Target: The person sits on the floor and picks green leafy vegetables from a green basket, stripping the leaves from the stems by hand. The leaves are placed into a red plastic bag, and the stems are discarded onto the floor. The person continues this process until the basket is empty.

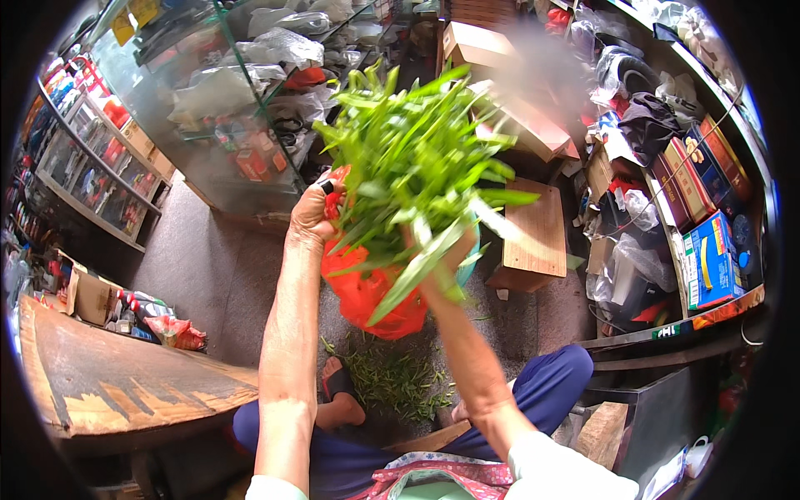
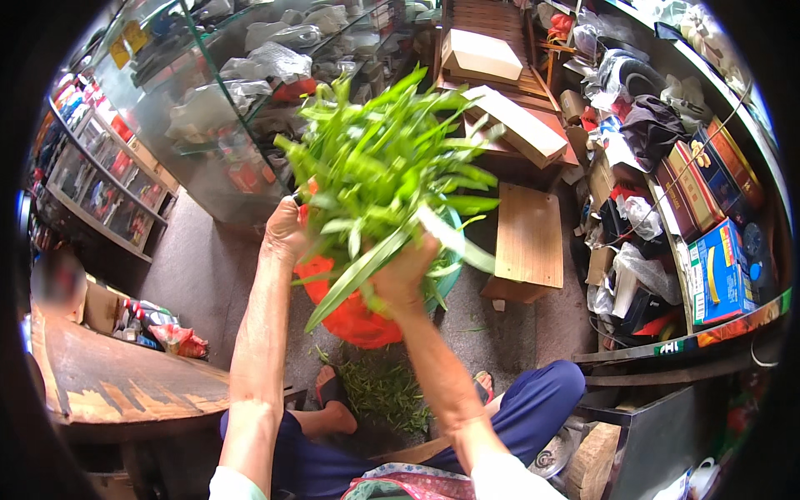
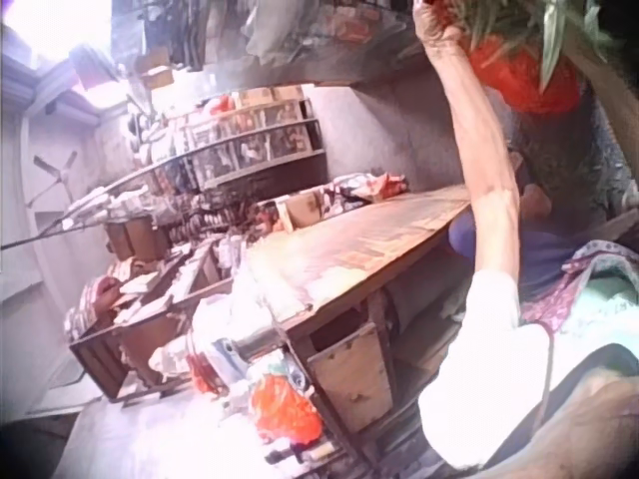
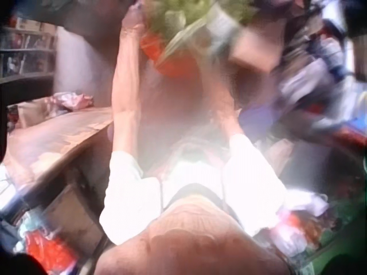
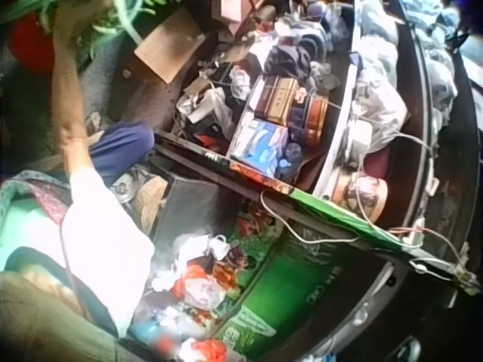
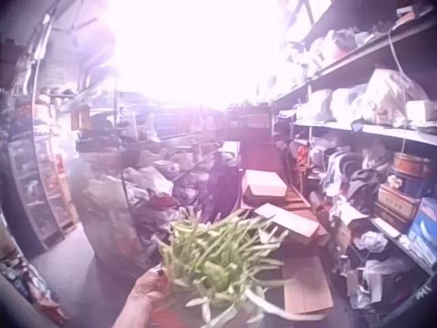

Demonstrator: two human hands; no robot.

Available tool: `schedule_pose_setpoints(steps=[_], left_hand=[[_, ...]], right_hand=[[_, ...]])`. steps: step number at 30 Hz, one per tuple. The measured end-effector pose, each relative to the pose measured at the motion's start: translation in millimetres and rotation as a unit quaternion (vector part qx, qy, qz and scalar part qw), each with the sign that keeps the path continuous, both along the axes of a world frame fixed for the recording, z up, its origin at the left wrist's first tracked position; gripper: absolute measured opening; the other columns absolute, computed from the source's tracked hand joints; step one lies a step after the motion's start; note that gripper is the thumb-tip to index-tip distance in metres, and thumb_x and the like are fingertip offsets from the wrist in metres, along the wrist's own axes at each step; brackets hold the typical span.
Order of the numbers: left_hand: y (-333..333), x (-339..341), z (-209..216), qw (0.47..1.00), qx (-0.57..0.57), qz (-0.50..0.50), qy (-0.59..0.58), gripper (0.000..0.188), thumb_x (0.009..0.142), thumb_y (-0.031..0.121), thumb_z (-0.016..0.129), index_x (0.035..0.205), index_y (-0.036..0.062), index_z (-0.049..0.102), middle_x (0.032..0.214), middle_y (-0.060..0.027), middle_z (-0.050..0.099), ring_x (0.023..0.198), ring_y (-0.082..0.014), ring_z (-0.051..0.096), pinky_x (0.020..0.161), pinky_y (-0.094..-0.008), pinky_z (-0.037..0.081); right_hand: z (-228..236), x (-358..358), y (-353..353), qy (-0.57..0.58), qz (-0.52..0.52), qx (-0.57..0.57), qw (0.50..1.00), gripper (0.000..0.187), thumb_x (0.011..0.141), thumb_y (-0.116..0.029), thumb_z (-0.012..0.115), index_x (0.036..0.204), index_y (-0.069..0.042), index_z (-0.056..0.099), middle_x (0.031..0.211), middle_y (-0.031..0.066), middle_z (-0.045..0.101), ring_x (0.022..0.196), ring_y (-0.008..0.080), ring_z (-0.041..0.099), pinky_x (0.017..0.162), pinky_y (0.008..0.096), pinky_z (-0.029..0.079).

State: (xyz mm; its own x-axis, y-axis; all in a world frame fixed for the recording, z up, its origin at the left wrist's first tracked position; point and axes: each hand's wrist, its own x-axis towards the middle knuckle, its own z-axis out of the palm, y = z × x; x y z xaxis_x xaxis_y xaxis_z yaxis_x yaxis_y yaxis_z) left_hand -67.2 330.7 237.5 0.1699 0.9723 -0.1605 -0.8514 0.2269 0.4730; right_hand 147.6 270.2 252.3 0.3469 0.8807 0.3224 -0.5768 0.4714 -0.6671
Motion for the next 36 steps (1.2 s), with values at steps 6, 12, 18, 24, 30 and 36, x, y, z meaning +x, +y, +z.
schedule_pose_setpoints(steps=[6,12,18,24,30,36], left_hand=[[1,7,10,0.944,0.063,-0.005,0.323,0.044,0.083,0.0,0.056,0.127,0.005,0.061,0.104,-0.0035,0.069,0.074,-0.0103,0.062,0.063,-0.0237,0.051],[-29,12,36,0.856,0.132,-0.058,0.497,0.063,0.066,-0.006,0.044,0.126,-0.0011,0.063,0.112,-0.0096,0.069,0.092,-0.0106,0.063,0.081,-0.023,0.05],[-93,47,56,0.863,0.16,-0.059,0.475,0.067,0.068,-0.012,0.047,0.135,-0.0034,0.053,0.12,-0.0108,0.065,0.105,-0.0152,0.061,0.094,-0.0272,0.048],[-155,79,54,0.98,0.036,0.083,0.178,0.066,0.077,-0.011,0.053,0.141,0.0024,0.048,0.125,-0.0076,0.062,0.057,-0.0023,0.044,0.051,-0.018,0.037],[-156,77,20,0.981,-0.058,0.184,-0.01,0.053,0.086,-0.007,0.053,0.137,0.0084,0.044,0.115,-0.0066,0.061,0.064,-0.0106,0.053,0.052,-0.0232,0.04],[-156,55,-8,0.977,-0.057,0.196,-0.063,0.049,0.086,-0.005,0.055,0.133,0.0089,0.048,0.119,-0.0088,0.063,0.099,-0.0176,0.067,0.051,-0.0242,0.039]], right_hand=[[-132,-58,-22,-0.533,-0.189,0.048,0.823,0.036,0.072,-0.008,0.069,0.108,-0.004,0.063,0.091,0.0146,0.066,0.088,0.0336,0.065,0.08,0.0398,0.053],[-122,-76,-11,-0.713,0.025,-0.044,0.699,0.056,0.057,-0.008,0.08,0.11,-0.007,0.061,0.099,0.0137,0.063,0.091,0.0323,0.064,0.076,0.0439,0.054],[-117,-84,44,-0.766,0.089,-0.073,0.633,0.019,0.08,-0.025,0.068,0.097,-0.016,0.069,0.09,0.0072,0.071,0.087,0.0261,0.07,0.072,0.0399,0.056],[-106,-85,66,-0.804,0.125,-0.049,0.579,0.023,0.077,-0.029,0.07,0.095,-0.015,0.07,0.09,0.0086,0.07,0.087,0.0262,0.068,0.072,0.0422,0.054],[-154,-103,23,-0.912,-0.102,0.038,0.397,0.027,0.074,-0.033,0.072,0.093,-0.014,0.07,0.089,0.0099,0.068,0.088,0.0262,0.066,0.072,0.0446,0.052],[-103,-68,24,-0.897,0.148,0.002,0.416,0.055,0.065,-0.033,0.078,0.11,-0.008,0.061,0.103,0.0157,0.06,0.095,0.032,0.061,0.081,0.0479,0.049]])
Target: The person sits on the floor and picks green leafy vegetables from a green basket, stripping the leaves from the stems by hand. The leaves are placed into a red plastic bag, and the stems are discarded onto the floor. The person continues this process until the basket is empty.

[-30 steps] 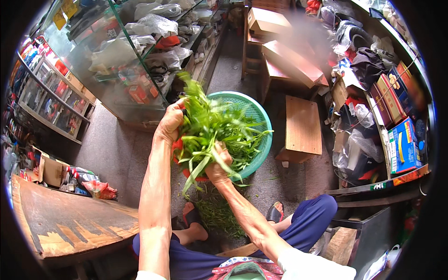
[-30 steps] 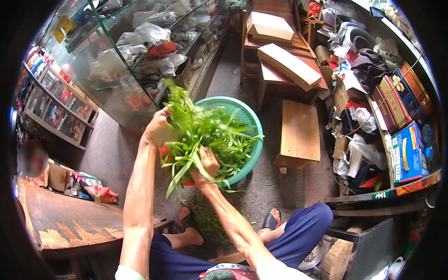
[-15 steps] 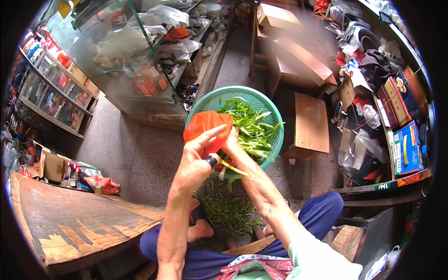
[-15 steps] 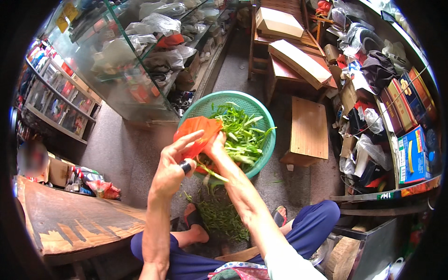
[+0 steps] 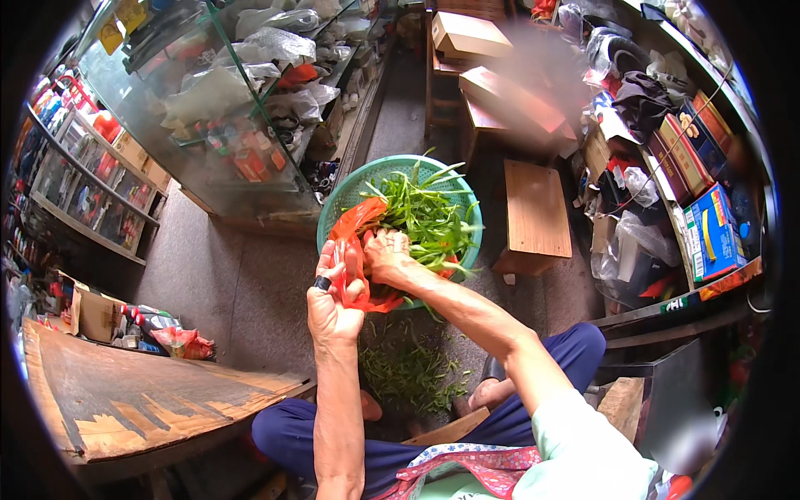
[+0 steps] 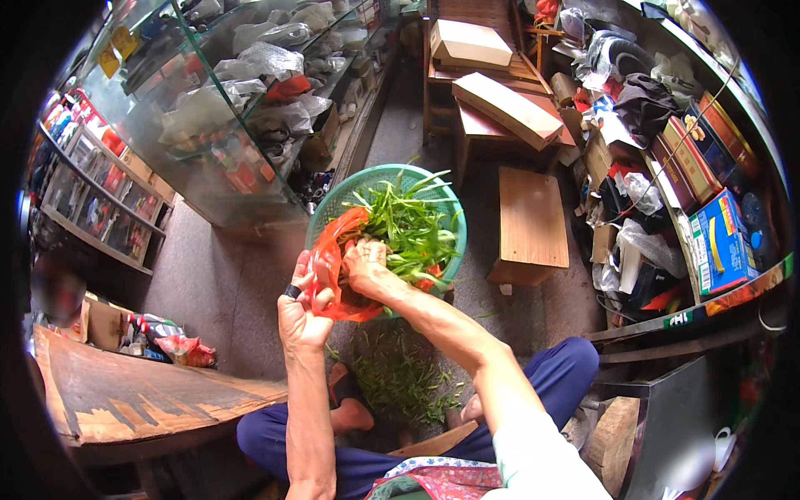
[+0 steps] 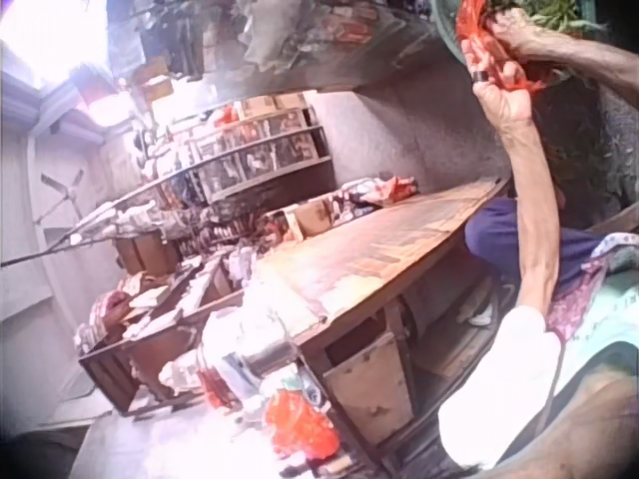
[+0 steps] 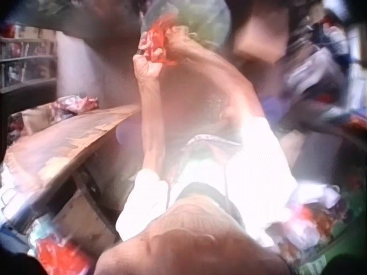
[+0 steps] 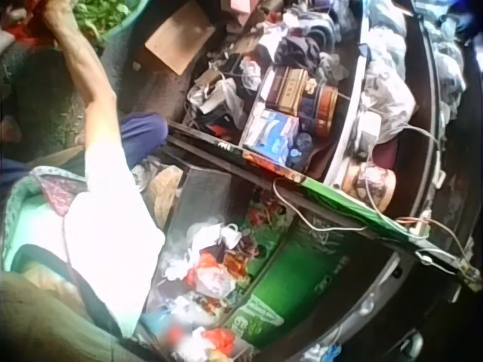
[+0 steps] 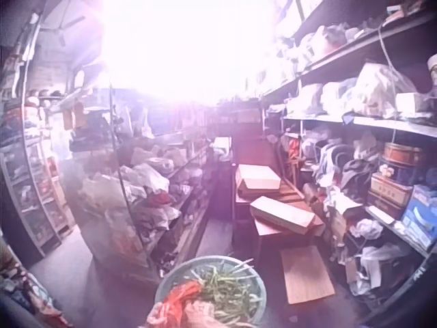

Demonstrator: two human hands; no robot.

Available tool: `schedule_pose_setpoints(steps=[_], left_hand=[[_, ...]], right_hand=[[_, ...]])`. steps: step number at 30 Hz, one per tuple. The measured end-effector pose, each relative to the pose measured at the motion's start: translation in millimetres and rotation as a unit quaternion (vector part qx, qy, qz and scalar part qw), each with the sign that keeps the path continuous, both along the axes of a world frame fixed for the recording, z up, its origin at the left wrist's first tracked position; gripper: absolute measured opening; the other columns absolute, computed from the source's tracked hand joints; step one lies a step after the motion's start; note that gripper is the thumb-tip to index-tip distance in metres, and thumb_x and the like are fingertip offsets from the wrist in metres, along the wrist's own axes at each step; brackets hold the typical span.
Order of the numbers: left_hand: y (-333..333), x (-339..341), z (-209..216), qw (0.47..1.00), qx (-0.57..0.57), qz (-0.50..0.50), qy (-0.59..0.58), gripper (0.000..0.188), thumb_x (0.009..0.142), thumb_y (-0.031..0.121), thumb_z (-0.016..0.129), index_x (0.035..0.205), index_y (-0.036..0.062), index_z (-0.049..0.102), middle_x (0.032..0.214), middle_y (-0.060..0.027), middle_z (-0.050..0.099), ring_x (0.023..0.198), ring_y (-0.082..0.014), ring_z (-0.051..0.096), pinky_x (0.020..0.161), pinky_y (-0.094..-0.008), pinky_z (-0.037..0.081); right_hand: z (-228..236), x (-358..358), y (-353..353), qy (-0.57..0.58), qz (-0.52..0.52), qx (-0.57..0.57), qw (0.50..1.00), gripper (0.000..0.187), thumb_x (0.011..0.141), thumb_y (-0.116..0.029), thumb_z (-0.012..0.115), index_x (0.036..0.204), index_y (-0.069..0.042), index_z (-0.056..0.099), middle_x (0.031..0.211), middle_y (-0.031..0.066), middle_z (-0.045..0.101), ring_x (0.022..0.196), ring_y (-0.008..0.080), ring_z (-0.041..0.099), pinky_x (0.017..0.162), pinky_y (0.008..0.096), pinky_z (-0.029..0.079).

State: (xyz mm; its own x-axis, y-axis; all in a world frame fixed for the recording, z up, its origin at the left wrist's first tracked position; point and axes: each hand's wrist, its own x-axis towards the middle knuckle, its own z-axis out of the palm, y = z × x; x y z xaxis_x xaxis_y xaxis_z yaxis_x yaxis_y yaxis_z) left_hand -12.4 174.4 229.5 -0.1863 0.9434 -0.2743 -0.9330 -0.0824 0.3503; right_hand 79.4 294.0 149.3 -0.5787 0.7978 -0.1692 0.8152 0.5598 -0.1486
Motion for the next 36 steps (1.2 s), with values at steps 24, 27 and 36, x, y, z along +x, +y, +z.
schedule_pose_setpoints(steps=[24,27,36], left_hand=[[29,35,22,0.981,0.026,-0.07,0.177,0.061,0.085,-0.003,0.056,0.142,0.0019,0.036,0.134,-0.0161,0.048,0.111,-0.0292,0.065,0.047,-0.0219,0.042],[33,47,30,0.981,0.043,-0.072,0.173,0.061,0.084,-0.001,0.06,0.142,0.0013,0.038,0.132,-0.0146,0.049,0.109,-0.0307,0.066,0.048,-0.0223,0.04],[26,17,77,0.983,0.128,-0.119,0.059,0.052,0.087,0.015,0.061,0.133,-0.0043,0.046,0.128,-0.0166,0.058,0.121,-0.0324,0.059,0.062,-0.0297,0.043]], right_hand=[[64,82,33,0.277,-0.06,-0.025,0.959,0.036,0.065,-0.033,0.073,0.08,0.0,0.071,0.076,0.0199,0.068,0.073,0.0314,0.068,0.072,0.0411,0.054],[23,41,22,0.473,-0.078,-0.166,0.862,0.033,0.069,-0.034,0.071,0.08,-0.003,0.07,0.088,0.0197,0.071,0.083,0.036,0.069,0.076,0.0442,0.054],[-4,18,15,0.136,-0.095,-0.133,0.977,0.03,0.079,-0.021,0.062,0.103,-0.004,0.07,0.104,0.0212,0.07,0.099,0.033,0.068,0.086,0.0426,0.054]])
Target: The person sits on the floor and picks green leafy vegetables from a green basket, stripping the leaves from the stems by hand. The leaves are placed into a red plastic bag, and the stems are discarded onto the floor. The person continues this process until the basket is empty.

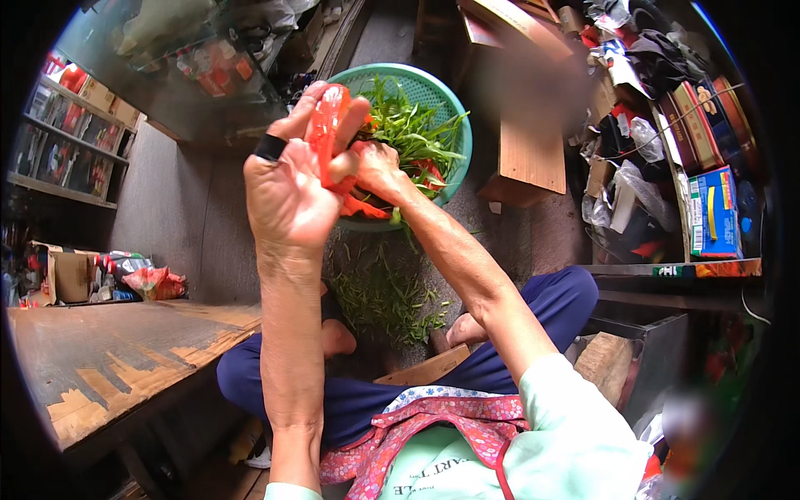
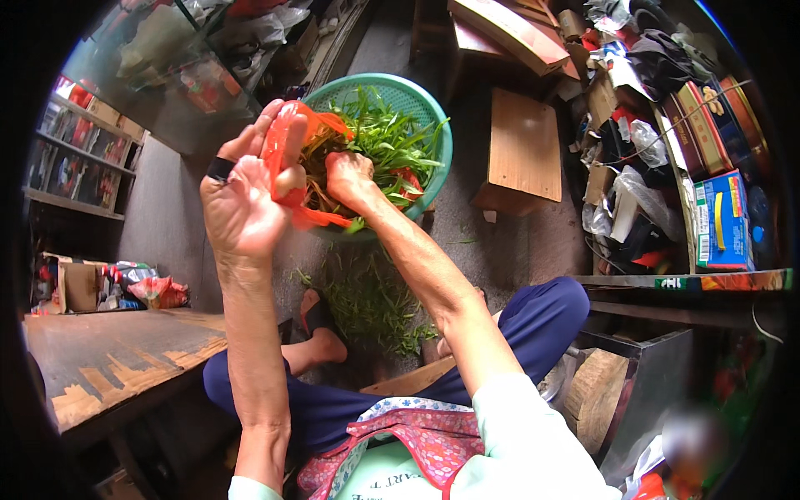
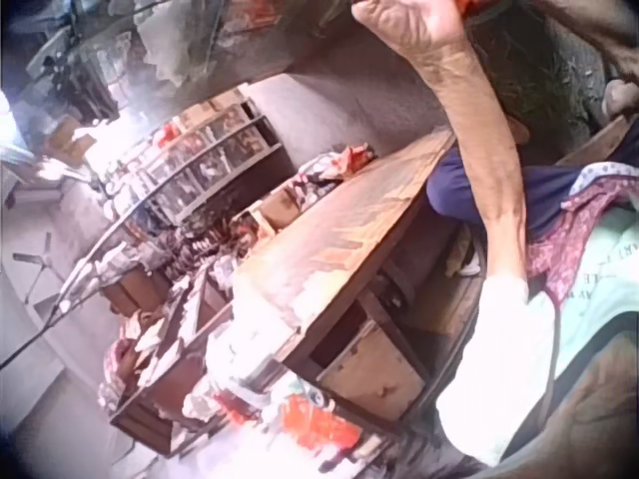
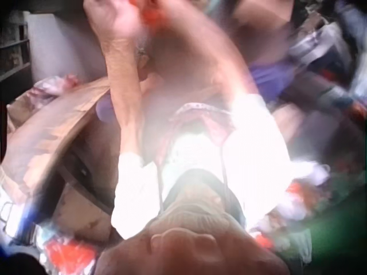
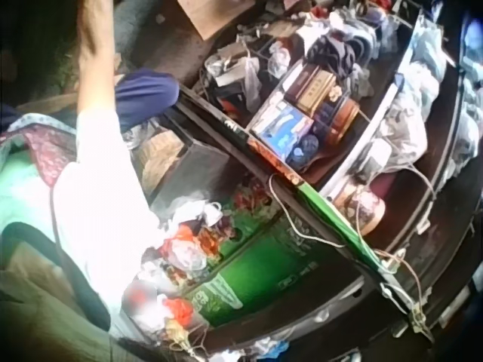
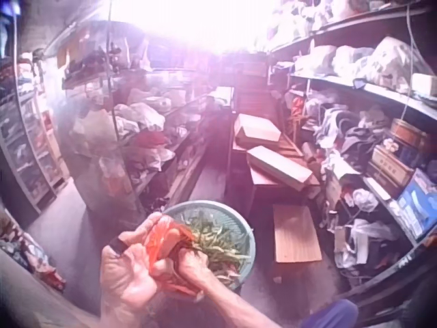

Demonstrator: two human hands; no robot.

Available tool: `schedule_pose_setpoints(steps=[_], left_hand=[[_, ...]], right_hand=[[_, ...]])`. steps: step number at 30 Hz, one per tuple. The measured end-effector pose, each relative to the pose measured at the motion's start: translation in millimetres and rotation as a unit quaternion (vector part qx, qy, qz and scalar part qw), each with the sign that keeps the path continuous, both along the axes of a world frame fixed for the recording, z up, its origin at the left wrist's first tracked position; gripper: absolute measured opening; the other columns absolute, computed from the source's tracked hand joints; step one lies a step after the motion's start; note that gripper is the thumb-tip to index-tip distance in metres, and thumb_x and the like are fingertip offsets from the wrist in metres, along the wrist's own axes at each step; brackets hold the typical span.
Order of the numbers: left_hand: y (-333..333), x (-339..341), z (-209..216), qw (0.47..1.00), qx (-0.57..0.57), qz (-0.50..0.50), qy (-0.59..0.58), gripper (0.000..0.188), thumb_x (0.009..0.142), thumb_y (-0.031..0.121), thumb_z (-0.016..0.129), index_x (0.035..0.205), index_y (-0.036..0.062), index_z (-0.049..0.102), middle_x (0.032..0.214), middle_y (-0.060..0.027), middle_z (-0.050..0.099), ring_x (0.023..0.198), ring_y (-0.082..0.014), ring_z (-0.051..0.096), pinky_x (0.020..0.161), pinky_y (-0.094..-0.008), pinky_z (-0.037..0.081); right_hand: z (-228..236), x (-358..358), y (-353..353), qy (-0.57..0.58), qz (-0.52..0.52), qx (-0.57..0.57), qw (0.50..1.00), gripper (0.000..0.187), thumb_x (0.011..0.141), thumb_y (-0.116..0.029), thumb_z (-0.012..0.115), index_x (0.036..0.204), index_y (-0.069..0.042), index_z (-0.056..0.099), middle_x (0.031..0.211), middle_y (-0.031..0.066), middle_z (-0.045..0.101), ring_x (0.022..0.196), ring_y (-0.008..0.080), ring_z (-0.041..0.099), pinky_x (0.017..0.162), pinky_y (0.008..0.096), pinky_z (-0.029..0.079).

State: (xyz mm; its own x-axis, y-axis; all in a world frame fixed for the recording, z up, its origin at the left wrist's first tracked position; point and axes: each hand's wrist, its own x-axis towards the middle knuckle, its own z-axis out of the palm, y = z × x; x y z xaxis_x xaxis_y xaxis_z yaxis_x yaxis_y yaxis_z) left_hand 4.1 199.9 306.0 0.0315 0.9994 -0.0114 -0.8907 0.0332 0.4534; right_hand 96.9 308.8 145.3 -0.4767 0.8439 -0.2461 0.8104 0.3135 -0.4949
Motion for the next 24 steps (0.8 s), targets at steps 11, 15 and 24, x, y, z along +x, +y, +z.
schedule_pose_setpoints(steps=[11,15,24], left_hand=[[50,-6,58,0.988,0.07,-0.06,-0.126,0.088,0.085,0.014,0.061,0.154,0.0094,0.008,0.147,-0.026,0.037,0.122,-0.0353,0.054,0.07,-0.0359,0.036],[52,-13,72,0.985,0.09,-0.06,-0.134,0.089,0.085,0.016,0.062,0.155,0.0105,0.007,0.149,-0.0291,0.036,0.116,-0.033,0.056,0.069,-0.0355,0.036],[53,-20,84,0.99,0.082,0.018,-0.117,0.086,0.09,0.018,0.057,0.157,0.0143,0.003,0.155,-0.0261,0.03,0.121,-0.0301,0.052,0.07,-0.035,0.033]], right_hand=[[154,102,20,0.205,0.052,0.03,0.977,0.059,0.084,-0.051,0.071,0.123,-0.009,0.065,0.12,0.0166,0.066,0.115,0.0278,0.061,0.094,0.0378,0.05],[137,128,26,0.345,-0.064,0.111,0.93,0.075,0.08,-0.058,0.072,0.129,-0.002,0.06,0.118,0.0223,0.064,0.119,0.0318,0.059,0.096,0.0406,0.048],[47,118,-41,0.425,-0.271,0.093,0.859,0.078,0.087,-0.066,0.059,0.12,0.004,0.061,0.122,0.0218,0.058,0.117,0.0299,0.056,0.102,0.0394,0.043]])
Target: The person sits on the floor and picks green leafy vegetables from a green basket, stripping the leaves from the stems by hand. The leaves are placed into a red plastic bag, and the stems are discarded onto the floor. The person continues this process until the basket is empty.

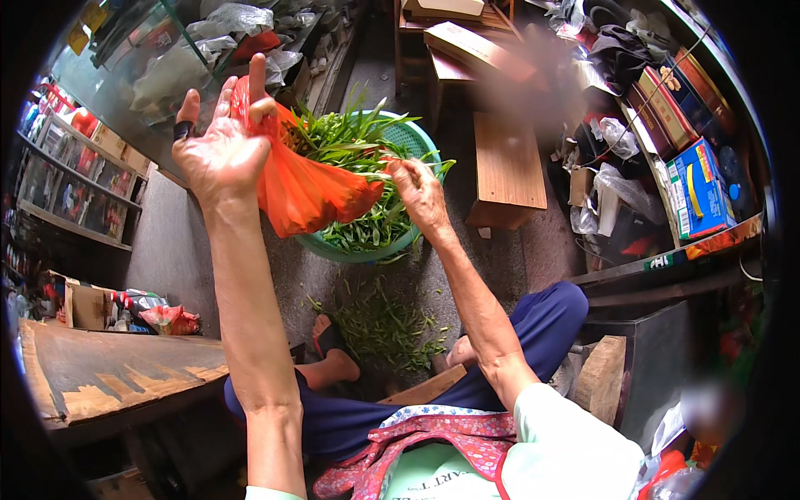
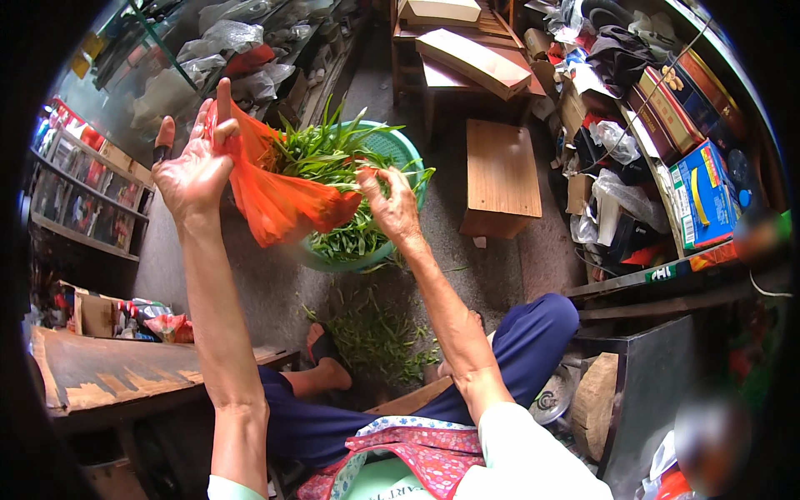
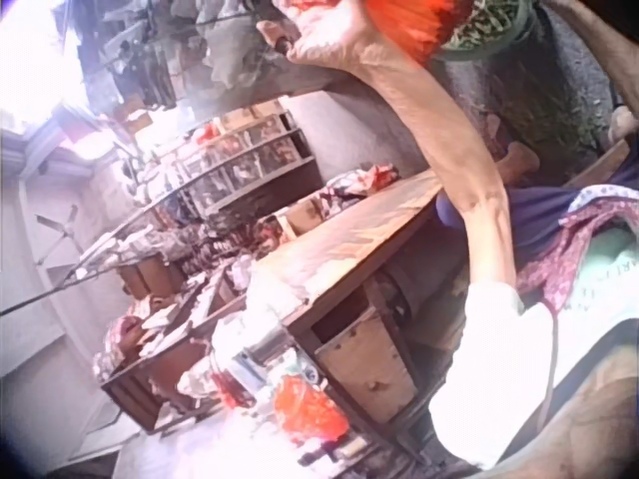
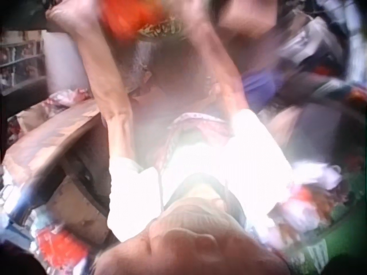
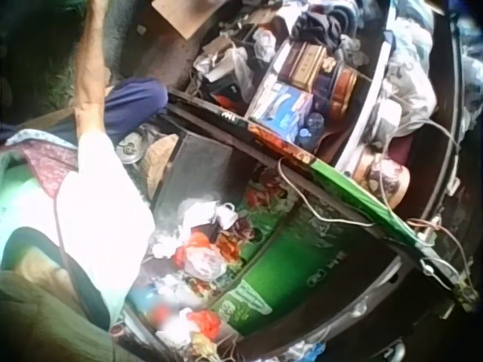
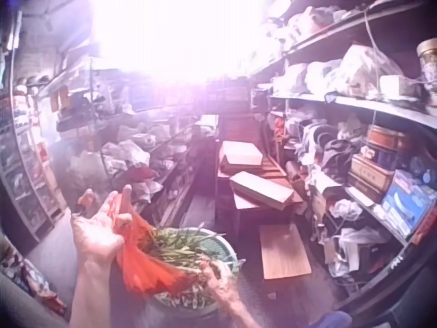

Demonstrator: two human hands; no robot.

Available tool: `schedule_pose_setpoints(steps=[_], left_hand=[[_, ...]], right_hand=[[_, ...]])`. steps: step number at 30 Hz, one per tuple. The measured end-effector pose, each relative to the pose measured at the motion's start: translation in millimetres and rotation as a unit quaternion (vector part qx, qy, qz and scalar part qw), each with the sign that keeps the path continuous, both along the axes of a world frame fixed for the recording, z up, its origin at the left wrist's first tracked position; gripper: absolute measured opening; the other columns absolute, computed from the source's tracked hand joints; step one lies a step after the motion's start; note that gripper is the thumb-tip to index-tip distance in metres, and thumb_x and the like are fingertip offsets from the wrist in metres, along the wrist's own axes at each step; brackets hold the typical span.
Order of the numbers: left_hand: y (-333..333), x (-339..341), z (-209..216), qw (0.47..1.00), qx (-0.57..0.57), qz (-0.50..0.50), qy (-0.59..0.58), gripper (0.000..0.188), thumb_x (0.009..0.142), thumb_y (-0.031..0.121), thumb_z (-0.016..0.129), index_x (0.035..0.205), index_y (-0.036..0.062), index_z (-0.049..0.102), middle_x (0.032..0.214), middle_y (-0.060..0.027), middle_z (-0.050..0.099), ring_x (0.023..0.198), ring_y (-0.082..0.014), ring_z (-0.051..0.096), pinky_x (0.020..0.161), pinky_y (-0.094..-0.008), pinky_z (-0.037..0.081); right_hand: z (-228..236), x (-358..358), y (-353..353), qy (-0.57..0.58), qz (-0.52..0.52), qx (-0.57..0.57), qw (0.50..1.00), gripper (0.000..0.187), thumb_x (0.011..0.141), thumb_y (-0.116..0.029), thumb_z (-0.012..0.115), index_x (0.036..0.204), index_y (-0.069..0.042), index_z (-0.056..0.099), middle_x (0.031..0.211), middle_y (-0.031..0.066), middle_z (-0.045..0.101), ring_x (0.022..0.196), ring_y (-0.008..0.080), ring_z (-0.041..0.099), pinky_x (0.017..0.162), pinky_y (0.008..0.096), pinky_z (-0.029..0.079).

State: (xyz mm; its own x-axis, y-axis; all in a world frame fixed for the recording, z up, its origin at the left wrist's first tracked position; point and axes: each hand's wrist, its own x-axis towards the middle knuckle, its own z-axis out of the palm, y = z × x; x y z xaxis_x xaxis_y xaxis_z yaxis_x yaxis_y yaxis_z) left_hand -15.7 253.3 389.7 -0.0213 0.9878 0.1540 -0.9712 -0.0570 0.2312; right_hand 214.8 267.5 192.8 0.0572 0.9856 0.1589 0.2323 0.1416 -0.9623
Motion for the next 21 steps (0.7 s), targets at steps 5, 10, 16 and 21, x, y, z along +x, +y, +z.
schedule_pose_setpoints(steps=[5,10,16,21], left_hand=[[-21,0,15,0.998,0.039,-0.048,0.019,0.079,0.092,0.02,0.055,0.155,0.0056,0.01,0.158,-0.0245,0.024,0.136,-0.0314,0.044,0.07,-0.0335,0.031],[-45,10,45,0.994,0.042,-0.051,0.086,0.076,0.096,0.023,0.055,0.154,0.004,0.011,0.157,-0.0265,0.023,0.138,-0.0292,0.041,0.071,-0.0334,0.032],[-41,6,18,0.993,-0.021,-0.049,0.103,0.083,0.093,0.026,0.06,0.155,0.0068,0.007,0.155,-0.0296,0.024,0.116,-0.0262,0.054,0.07,-0.0333,0.034],[-35,12,-8,0.997,-0.051,-0.055,0.035,0.088,0.091,0.027,0.062,0.155,0.0085,0.005,0.153,-0.0279,0.029,0.133,-0.0355,0.046,0.069,-0.0354,0.035]], right_hand=[[-25,-5,32,0.273,0.087,-0.284,0.915,0.095,0.075,-0.081,0.059,0.119,0.003,0.058,0.105,0.0137,0.063,0.097,0.0214,0.063,0.079,0.0361,0.053],[-18,-31,59,0.558,0.267,-0.275,0.736,0.082,0.073,-0.072,0.07,0.128,-0.011,0.058,0.112,0.0129,0.067,0.097,0.0247,0.067,0.088,0.0459,0.056],[46,-37,67,0.471,0.277,-0.122,0.828,0.039,0.089,-0.015,0.07,0.125,-0.006,0.06,0.107,0.0074,0.068,0.088,0.0132,0.066,0.077,0.0299,0.057],[94,-67,17,0.128,0.344,-0.041,0.929,0.017,0.09,-0.006,0.06,0.102,-0.003,0.072,0.089,0.0062,0.073,0.081,0.0091,0.065,0.073,0.0281,0.053]])
